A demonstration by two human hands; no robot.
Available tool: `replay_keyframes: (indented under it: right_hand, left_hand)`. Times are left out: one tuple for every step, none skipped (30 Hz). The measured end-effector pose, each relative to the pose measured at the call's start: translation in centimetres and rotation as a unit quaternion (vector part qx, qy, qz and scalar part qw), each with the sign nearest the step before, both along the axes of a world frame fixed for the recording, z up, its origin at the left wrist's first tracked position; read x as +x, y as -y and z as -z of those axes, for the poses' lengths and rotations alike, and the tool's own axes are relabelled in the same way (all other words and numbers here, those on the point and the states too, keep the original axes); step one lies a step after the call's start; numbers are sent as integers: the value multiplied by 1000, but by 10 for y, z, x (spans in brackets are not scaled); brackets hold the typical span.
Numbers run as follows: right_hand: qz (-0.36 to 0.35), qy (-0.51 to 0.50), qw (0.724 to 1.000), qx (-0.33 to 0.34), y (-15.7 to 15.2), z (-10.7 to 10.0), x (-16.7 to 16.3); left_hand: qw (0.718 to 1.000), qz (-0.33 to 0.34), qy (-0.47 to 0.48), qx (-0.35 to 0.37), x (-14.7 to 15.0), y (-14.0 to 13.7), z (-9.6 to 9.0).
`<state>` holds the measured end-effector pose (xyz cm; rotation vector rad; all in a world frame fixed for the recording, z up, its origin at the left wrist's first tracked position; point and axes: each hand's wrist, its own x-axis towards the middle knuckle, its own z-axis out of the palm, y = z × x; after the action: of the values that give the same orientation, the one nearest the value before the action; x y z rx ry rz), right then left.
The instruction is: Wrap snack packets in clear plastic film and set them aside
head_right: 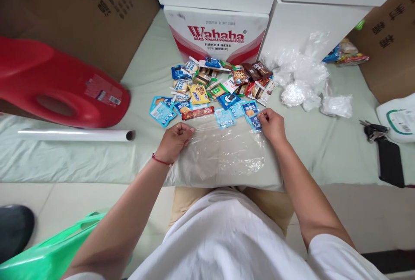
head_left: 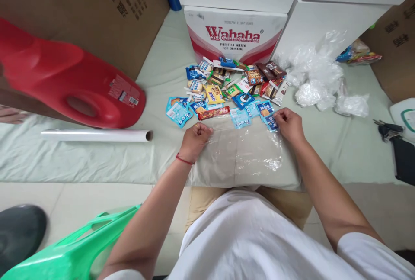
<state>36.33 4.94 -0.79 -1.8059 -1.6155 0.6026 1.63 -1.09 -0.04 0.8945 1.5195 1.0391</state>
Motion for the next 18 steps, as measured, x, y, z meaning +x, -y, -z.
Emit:
replay_keyframes:
  right_hand:
    - [2, 43, 999, 16, -1, -3, -1]
    - [1, 88, 995, 46, 2, -8, -4]
    - [-1, 128, 988, 89, 7, -14, -8]
    - [-7, 158, 978, 139, 14, -20, -14]
    - [-21, 174, 967, 184, 23, -26, -21]
    - [-47, 179, 959, 215, 33, -31, -30]
    - [-87, 175, 954, 229, 44, -35, -41]
    - [-145, 166, 949, 225, 53, -37, -53]
    - [-212, 156, 941, 211, 61, -37, -65]
    - [-277, 147, 929, 194, 68, -35, -77]
    - [-332, 141, 915, 178, 73, -31, -89]
    - [-372, 139, 902, 167, 78, -26, -99]
    - [-399, 139, 892, 160, 83, -20, -107]
    - [-418, 138, 884, 155, 88, -15, -113]
    - [-435, 138, 877, 149, 95, -9, -118]
    - [-450, 137, 871, 144, 102, -4, -120]
    - [-465, 137, 864, 138, 110, 1, -121]
    - [-483, 138, 854, 131, 118, 5, -119]
  left_hand:
    - [1000, 0, -1, 7, 1, -2, 1]
    - [1000, -2, -2, 14, 3, -3, 2]
    - [1000, -5, -3, 18, 5, -4, 3]
    - [1000, -10, -5, 21, 7, -4, 4]
    - [1000, -14, -8, 21, 9, -4, 4]
    - [1000, -18, -12, 20, 11, -3, 4]
    - [999, -24, -16, 15, 13, -2, 3]
    - [999, -32, -15, 8, 16, -2, 1]
    - [999, -41, -10, -2, 18, -2, -1]
    - [999, -49, 0, -14, 21, -1, -4]
    - [998, -54, 13, -28, 23, -1, -6]
    - [997, -57, 24, -40, 25, 0, -9]
    - [997, -55, 27, -49, 27, 0, -10]
    - [997, -52, 19, -52, 28, 1, -11]
    - [998, -51, -1, -47, 29, 1, -11]
    - [998, -51, -31, -35, 30, 1, -9]
    - [997, -46, -63, -20, 30, 1, -6]
    - [995, -39, -94, -6, 30, 0, -3]
